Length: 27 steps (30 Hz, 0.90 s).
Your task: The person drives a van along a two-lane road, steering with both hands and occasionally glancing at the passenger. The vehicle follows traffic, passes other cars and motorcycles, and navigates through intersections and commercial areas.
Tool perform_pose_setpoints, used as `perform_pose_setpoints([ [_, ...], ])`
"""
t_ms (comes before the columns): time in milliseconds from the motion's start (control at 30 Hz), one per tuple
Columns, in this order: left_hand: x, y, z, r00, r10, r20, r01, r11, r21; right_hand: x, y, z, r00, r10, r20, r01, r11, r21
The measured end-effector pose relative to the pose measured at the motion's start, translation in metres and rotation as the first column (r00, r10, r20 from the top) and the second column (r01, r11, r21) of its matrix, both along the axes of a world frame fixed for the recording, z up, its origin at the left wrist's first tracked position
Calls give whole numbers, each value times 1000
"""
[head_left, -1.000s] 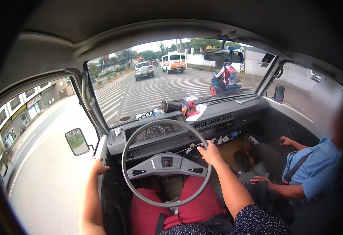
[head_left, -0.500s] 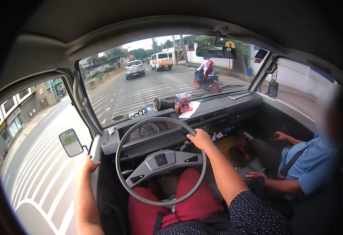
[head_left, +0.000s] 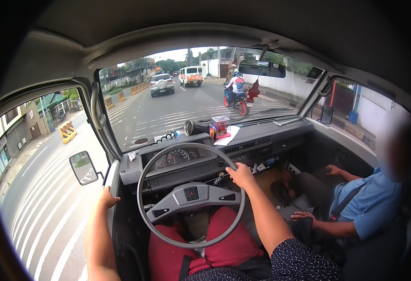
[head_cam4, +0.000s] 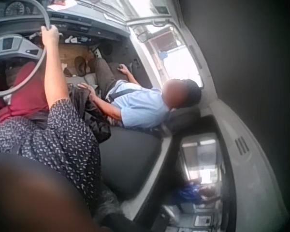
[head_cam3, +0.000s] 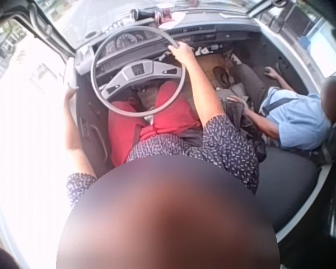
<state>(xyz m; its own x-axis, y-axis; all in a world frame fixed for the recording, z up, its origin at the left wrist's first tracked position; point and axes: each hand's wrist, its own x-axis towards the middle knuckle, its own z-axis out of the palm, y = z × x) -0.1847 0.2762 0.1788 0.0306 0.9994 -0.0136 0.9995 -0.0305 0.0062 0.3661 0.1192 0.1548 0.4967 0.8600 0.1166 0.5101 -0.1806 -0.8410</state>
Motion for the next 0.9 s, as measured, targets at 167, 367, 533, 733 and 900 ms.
perform_pose_setpoints([
  [167, -2, 1, -2, 1000, -24, -14, 24, 1000, -3, -8, -15, -1, 991, -27, -132, 27, 1000, 3],
  [367, 0, 3, -1, 1000, -1, -25, 0, 999, -41, -4, -11, -14, 999, -38, 28, 36, 996, 80],
  [533, 0, 7, -6, 1000, 11, 13, -10, 999, -50, -7, -21, -14, 994, -34, -104, 41, 997, 63],
  [733, -2, 8, -11, 1000, 16, 16, -15, 998, -54, -12, -28, -10, 988, -9, -157, 24, 995, 93],
  [900, -4, 10, -13, 999, 13, 34, -11, 998, -69, -14, -30, -8, 990, -19, -137, 30, 997, 75],
])
